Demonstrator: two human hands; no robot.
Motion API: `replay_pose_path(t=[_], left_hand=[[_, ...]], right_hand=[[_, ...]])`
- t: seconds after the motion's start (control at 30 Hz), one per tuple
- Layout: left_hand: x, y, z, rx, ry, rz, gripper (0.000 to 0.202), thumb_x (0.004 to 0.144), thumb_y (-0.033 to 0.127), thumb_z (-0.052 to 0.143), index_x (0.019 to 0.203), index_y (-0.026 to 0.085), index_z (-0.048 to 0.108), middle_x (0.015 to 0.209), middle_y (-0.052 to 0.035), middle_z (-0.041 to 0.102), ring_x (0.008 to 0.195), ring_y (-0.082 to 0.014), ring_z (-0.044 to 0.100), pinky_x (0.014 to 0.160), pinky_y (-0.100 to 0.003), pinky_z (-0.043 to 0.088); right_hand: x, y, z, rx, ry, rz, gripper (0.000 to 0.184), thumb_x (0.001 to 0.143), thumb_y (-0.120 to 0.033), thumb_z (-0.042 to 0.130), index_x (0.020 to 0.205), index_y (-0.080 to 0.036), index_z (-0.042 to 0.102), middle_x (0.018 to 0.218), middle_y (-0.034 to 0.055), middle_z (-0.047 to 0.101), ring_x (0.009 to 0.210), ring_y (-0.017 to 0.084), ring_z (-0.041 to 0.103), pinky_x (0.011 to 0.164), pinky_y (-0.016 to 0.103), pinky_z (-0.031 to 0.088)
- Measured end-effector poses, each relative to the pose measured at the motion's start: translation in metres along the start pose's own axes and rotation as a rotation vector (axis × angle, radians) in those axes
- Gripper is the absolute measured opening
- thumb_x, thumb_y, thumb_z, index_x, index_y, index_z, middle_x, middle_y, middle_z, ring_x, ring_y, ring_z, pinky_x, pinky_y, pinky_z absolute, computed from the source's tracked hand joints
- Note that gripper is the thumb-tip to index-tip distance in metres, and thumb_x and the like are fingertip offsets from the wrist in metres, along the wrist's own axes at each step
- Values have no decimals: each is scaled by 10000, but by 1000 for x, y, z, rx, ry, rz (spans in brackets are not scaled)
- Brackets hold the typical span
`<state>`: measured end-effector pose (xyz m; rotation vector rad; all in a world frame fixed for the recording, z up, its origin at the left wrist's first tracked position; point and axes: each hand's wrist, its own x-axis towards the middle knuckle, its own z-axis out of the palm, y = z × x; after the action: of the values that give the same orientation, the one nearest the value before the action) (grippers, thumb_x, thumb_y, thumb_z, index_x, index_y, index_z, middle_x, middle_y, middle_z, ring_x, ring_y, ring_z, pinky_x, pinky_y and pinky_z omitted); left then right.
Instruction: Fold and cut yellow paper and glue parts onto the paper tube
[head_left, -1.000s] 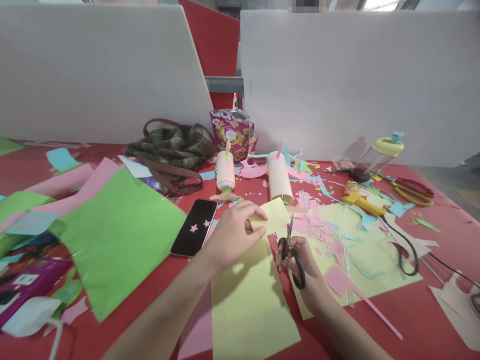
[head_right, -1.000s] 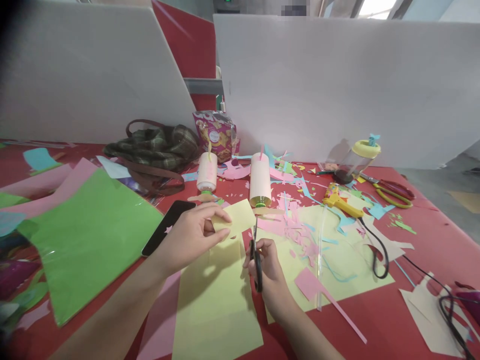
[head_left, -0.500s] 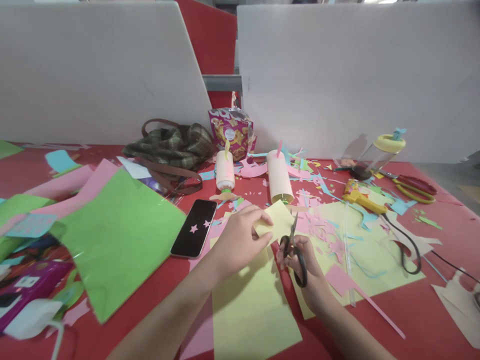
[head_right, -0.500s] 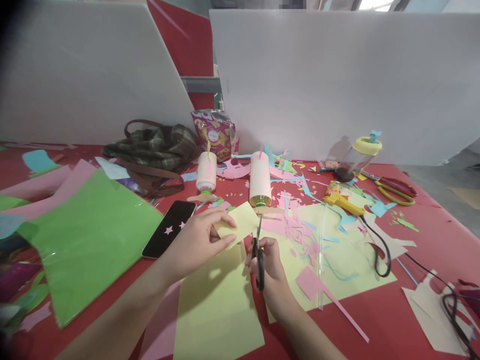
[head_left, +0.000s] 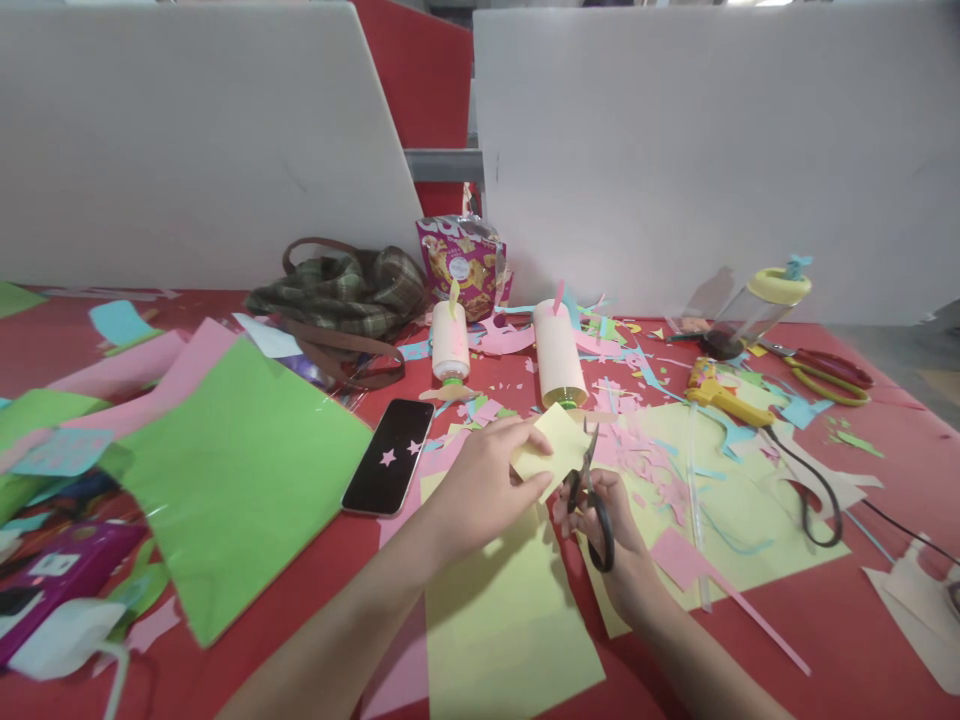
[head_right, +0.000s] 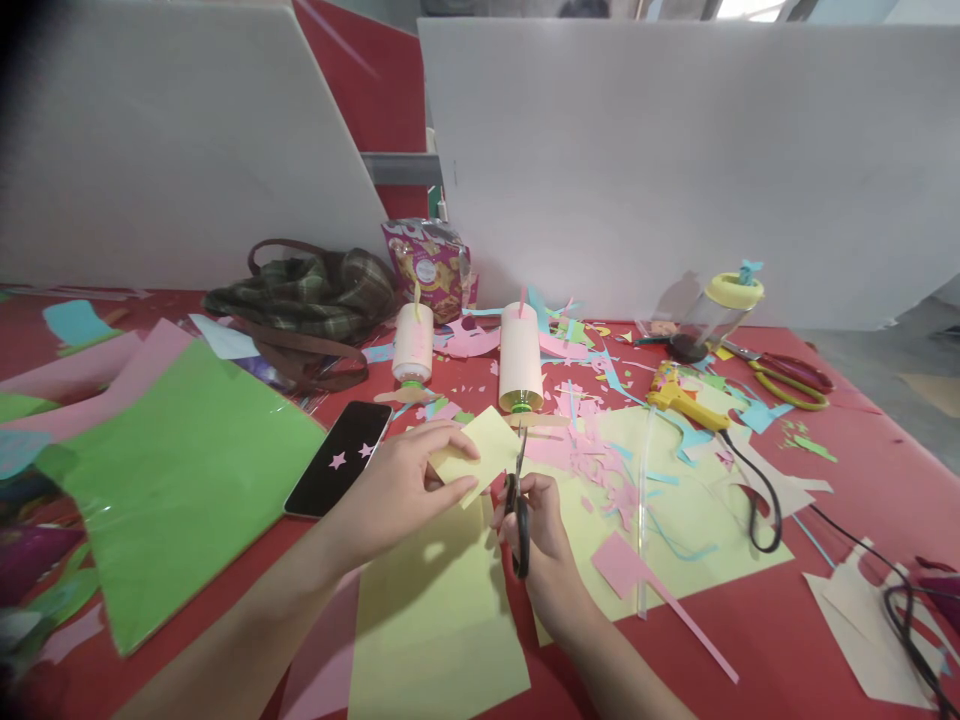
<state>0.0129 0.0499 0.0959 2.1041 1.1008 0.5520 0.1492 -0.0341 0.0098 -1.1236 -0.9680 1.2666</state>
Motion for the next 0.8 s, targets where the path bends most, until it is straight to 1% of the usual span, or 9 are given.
replay_pose_path(t=[0.13,0.3,0.43,0.53,0.6,0.7,0.8], left_hand=[[0,-1,-2,-15,-2,-3,114,676,181,523,779,202,568,856,1,594,659,-124,550,615,-250,437],[0,-1,-6,-33,-16,-19,119,668,173,522,778,196,563,863,2,591,608,-101,546,547,-211,434],[0,-3,-7,-41,-12,-31,138,676,181,521,808,196,559,886,-6,589,538,-79,523,529,-210,432],[0,-3,-9,-56,-12,-40,125,678,191,525,797,191,563,884,-17,586,494,-68,505,509,-213,432],[1,-3,-10,-69,-19,-52,127,676,187,523,797,187,563,854,-15,585,490,-68,509,495,-205,428],[1,-4,-12,-86,-32,-77,126,681,182,516,801,180,554,760,4,577,488,-71,524,485,-193,421],[1,-5,-13,-99,-30,-84,120,689,195,515,803,182,549,698,18,569,492,-81,543,487,-195,423]], right_hand=[[0,1,-1,17,-26,3,165,815,-377,415,885,-258,324,780,-6,470,644,122,449,579,273,379],[0,1,-1,26,-29,-5,177,814,-390,414,885,-261,315,754,-14,466,640,119,452,576,269,378],[0,-1,0,21,-27,2,209,795,-413,441,861,-258,318,734,-17,478,624,116,457,546,253,374],[0,-2,0,1,-15,15,215,790,-409,451,852,-251,318,722,-13,482,621,119,462,528,251,367],[0,-2,0,0,-19,11,208,795,-404,445,849,-250,317,720,-13,484,617,116,461,520,247,362],[1,-2,1,12,-31,5,209,792,-401,452,846,-251,318,724,-14,487,613,110,457,503,235,355],[1,-2,2,36,-27,21,238,767,-398,490,847,-254,319,737,-11,477,599,110,453,439,207,331]])
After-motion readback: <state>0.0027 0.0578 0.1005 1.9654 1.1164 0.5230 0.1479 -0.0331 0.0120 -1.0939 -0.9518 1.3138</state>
